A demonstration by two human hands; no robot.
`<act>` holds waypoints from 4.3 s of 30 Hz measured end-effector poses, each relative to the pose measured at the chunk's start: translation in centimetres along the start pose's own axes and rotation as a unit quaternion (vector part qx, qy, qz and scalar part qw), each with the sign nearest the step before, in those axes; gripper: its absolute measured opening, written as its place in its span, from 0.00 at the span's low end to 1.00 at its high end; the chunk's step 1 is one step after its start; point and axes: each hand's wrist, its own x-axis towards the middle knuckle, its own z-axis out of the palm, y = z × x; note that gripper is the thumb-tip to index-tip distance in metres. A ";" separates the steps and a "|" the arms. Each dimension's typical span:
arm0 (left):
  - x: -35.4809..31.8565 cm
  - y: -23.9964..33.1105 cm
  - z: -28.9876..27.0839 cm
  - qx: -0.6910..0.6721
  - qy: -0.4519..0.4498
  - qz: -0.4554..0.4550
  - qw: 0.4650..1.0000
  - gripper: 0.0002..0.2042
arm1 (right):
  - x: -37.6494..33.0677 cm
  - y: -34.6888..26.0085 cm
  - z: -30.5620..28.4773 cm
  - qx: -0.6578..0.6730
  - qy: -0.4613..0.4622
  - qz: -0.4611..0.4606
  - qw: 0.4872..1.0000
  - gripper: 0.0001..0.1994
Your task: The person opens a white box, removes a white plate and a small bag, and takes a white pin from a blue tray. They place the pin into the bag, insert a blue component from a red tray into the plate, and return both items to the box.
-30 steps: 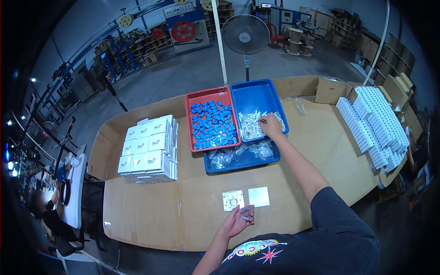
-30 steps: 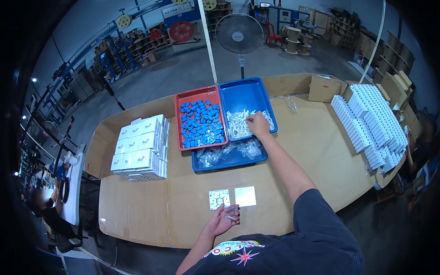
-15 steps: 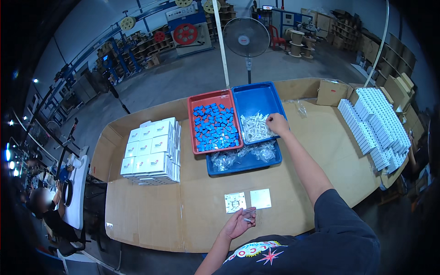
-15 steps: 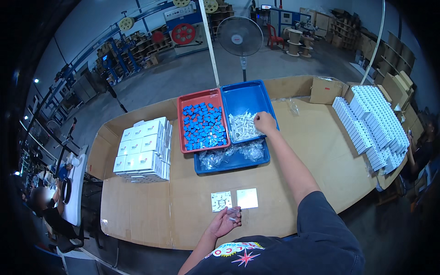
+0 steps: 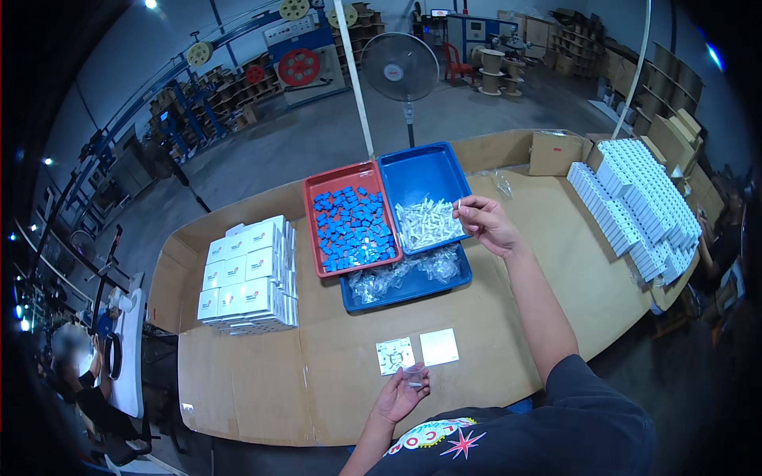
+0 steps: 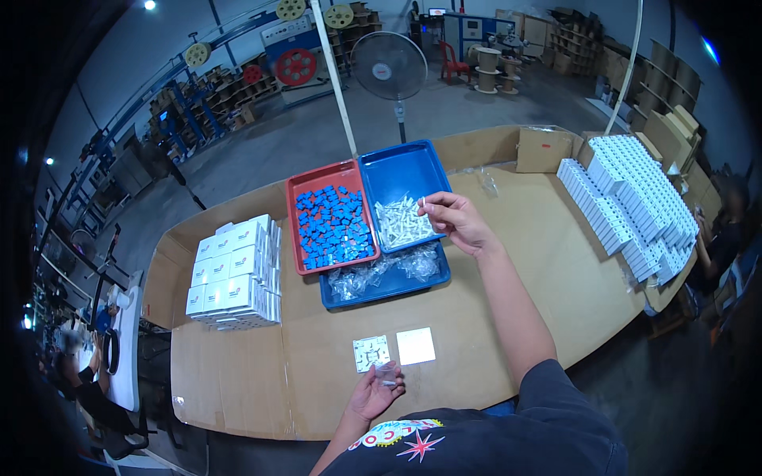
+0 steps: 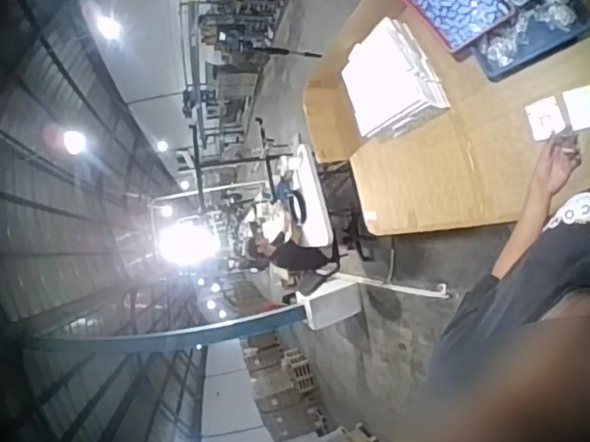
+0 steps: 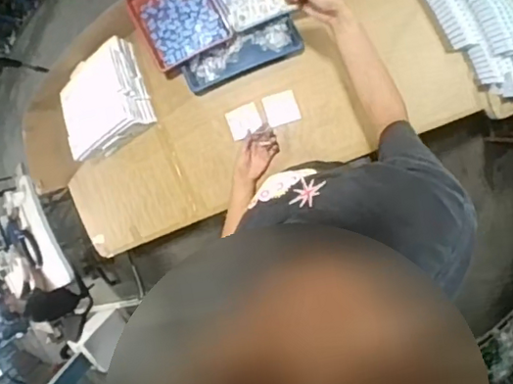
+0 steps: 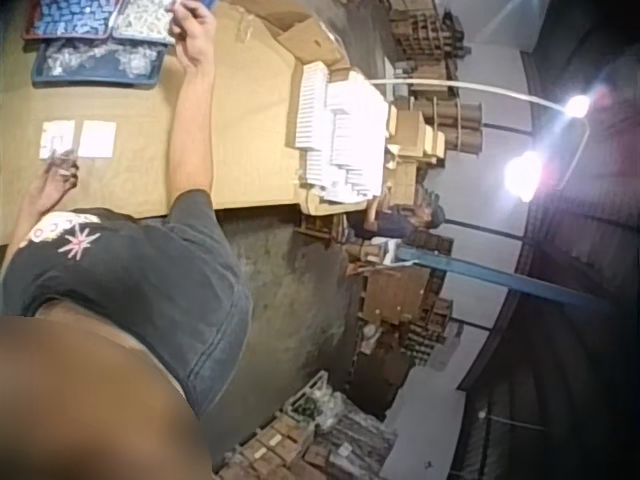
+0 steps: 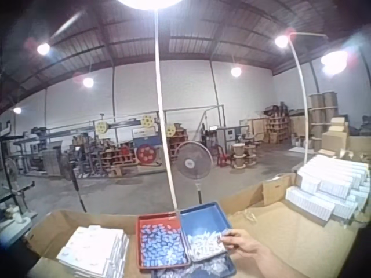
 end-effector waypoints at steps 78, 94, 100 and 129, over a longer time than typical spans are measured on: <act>0.6 0.5 7.1 0.164 0.133 0.110 0.971 0.17 | -11.1 14.1 9.5 -0.278 -0.351 0.279 0.850 0.20; 0.3 0.9 -0.1 0.037 -0.045 0.005 0.998 0.26 | -1.7 11.6 2.6 -0.596 0.048 -0.061 0.799 0.12; 0.6 1.4 -0.4 0.023 -0.024 -0.021 0.999 0.25 | 5.4 12.8 -1.0 -0.677 0.165 -0.114 0.709 0.11; 1.4 1.5 0.4 0.062 -0.022 -0.032 0.997 0.26 | 8.8 15.1 -4.1 -0.699 0.136 -0.126 0.691 0.09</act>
